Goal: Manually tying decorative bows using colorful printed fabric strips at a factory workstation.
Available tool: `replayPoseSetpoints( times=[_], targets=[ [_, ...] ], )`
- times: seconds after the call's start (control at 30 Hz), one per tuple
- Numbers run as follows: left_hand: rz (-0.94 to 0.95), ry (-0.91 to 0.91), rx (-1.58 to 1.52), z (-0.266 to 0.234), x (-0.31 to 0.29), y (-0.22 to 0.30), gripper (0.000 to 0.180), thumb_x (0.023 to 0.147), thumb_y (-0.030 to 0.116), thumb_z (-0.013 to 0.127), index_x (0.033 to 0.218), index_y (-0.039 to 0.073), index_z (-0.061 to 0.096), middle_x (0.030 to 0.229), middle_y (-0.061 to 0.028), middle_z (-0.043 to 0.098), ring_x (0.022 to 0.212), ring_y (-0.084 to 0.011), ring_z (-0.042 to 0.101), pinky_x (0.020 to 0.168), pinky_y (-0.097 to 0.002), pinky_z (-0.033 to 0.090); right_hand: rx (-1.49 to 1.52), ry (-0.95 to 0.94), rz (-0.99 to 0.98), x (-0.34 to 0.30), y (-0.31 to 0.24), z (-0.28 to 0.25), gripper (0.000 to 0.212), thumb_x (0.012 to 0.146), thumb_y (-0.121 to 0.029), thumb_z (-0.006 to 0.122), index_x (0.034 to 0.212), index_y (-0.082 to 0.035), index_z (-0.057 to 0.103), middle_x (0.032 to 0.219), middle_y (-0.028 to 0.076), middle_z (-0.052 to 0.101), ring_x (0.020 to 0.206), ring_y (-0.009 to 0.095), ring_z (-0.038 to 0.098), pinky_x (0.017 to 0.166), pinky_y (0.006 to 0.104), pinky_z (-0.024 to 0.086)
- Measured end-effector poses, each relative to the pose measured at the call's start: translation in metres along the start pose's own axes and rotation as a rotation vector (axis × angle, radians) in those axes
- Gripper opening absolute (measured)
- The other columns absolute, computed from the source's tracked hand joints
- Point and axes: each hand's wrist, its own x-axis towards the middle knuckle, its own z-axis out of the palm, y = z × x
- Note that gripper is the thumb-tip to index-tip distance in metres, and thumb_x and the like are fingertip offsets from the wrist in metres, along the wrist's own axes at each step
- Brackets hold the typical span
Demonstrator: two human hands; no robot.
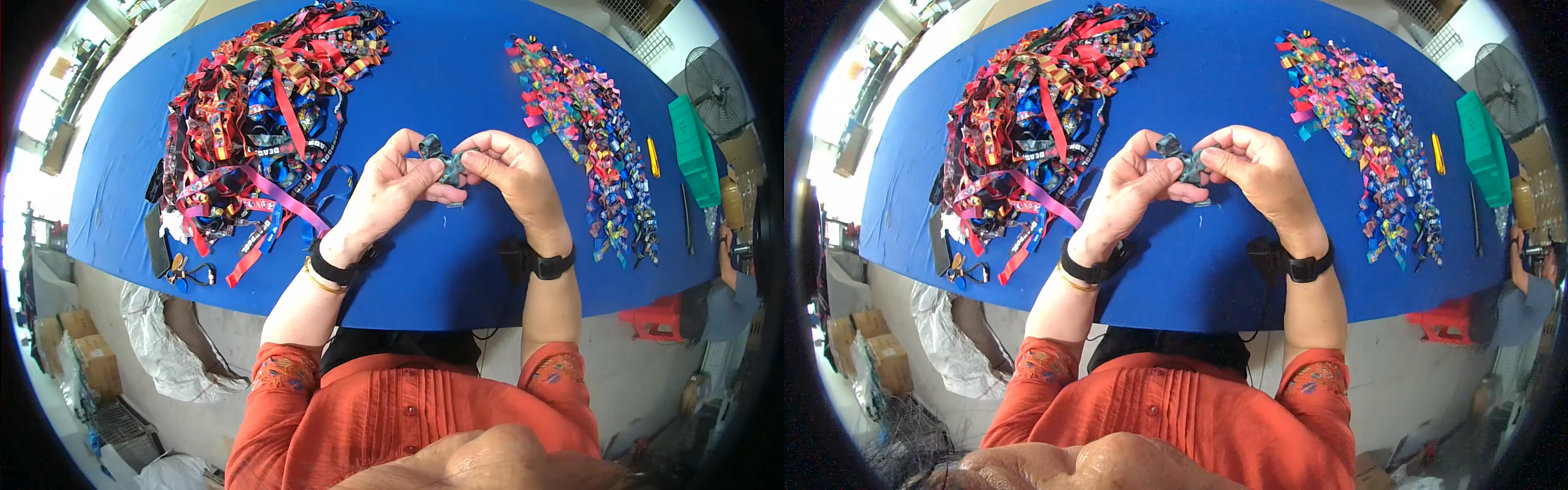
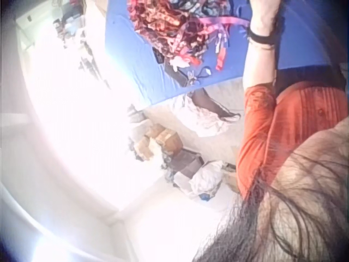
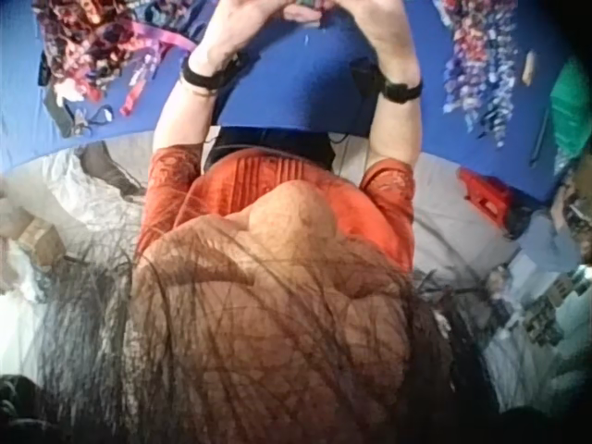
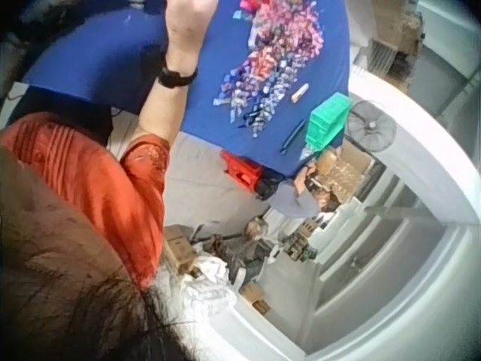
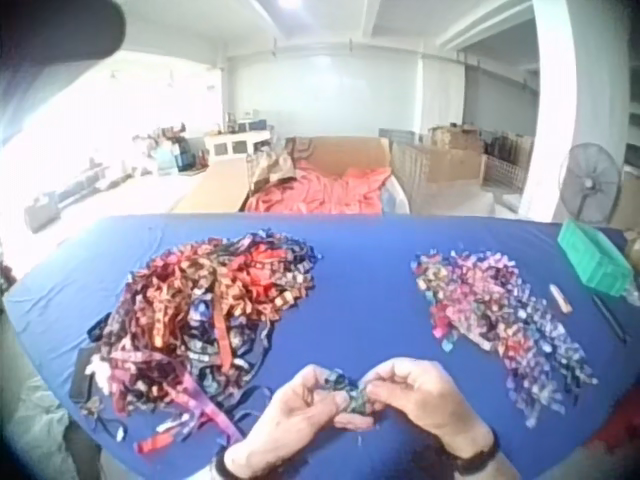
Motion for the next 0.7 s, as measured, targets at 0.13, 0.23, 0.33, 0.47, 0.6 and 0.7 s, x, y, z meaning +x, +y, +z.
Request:
replayPoseSetpoints(
  times=[0.13,0.23,0.33,0.47,0.6,0.7],
  targets=[
    [-0.012,-0.01,0.02,0.002,0.001,-0.002,0.018,0.1,0.007,0.056,0.115,0.001,0.048,0.103,-0.018,0.069,0.09,-0.0286,0.073,0.084,-0.0365,0.06,0.036,-0.022,0.025,-0.001,0.002,-0.002,0.021,0.095,-0.017,0.066,0.107,0.0,0.067,0.089,0.002,0.069,0.075,0.007,0.06,0.069,0.0214,0.051],
    [-0.04,-0.039,0.117,-0.001,-0.001,-0.007,0.019,0.099,0.007,0.057,0.115,0.0,0.048,0.102,-0.0174,0.069,0.088,-0.0292,0.073,0.083,-0.0366,0.06,0.084,-0.073,0.087,0.0,0.007,0.0,0.023,0.095,-0.02,0.068,0.109,-0.001,0.067,0.089,0.001,0.069,0.073,0.006,0.059,0.066,0.0209,0.05],
    [-0.039,-0.057,0.143,0.002,-0.003,-0.007,0.016,0.1,0.005,0.055,0.111,-0.002,0.045,0.093,-0.017,0.071,0.087,-0.026,0.073,0.077,-0.0311,0.059,0.098,-0.127,0.092,0.001,0.008,0.001,0.024,0.094,-0.021,0.069,0.107,-0.001,0.067,0.088,0.001,0.069,0.072,0.005,0.059,0.065,0.0208,0.05],
    [-0.14,-0.032,0.036,0.002,-0.003,-0.004,0.021,0.101,0.012,0.055,0.115,-0.002,0.047,0.1,-0.0199,0.068,0.088,-0.0313,0.073,0.077,-0.0363,0.061,0.085,-0.076,0.062,0.004,0.017,-0.001,0.023,0.093,-0.022,0.071,0.104,-0.002,0.068,0.088,0.0,0.068,0.071,0.005,0.058,0.062,0.02,0.047],
    [-0.274,-0.058,-0.252,-0.002,-0.001,0.003,0.026,0.105,0.022,0.049,0.115,-0.003,0.049,0.104,-0.0216,0.066,0.087,-0.0364,0.073,0.076,-0.0364,0.061,0.089,0.021,0.049,0.004,0.017,-0.001,0.023,0.091,-0.022,0.072,0.103,-0.003,0.068,0.087,-0.001,0.067,0.074,0.004,0.057,0.065,0.0196,0.046],
    [-0.303,-0.063,-0.271,-0.014,0.0,-0.001,0.03,0.105,0.024,0.049,0.116,-0.003,0.05,0.105,-0.0202,0.066,0.088,-0.0371,0.073,0.076,-0.0362,0.061,0.087,0.05,0.047,0.007,0.018,0.0,0.022,0.092,-0.022,0.072,0.102,-0.004,0.068,0.088,-0.001,0.067,0.076,0.004,0.057,0.067,0.0197,0.046]
  ],
)
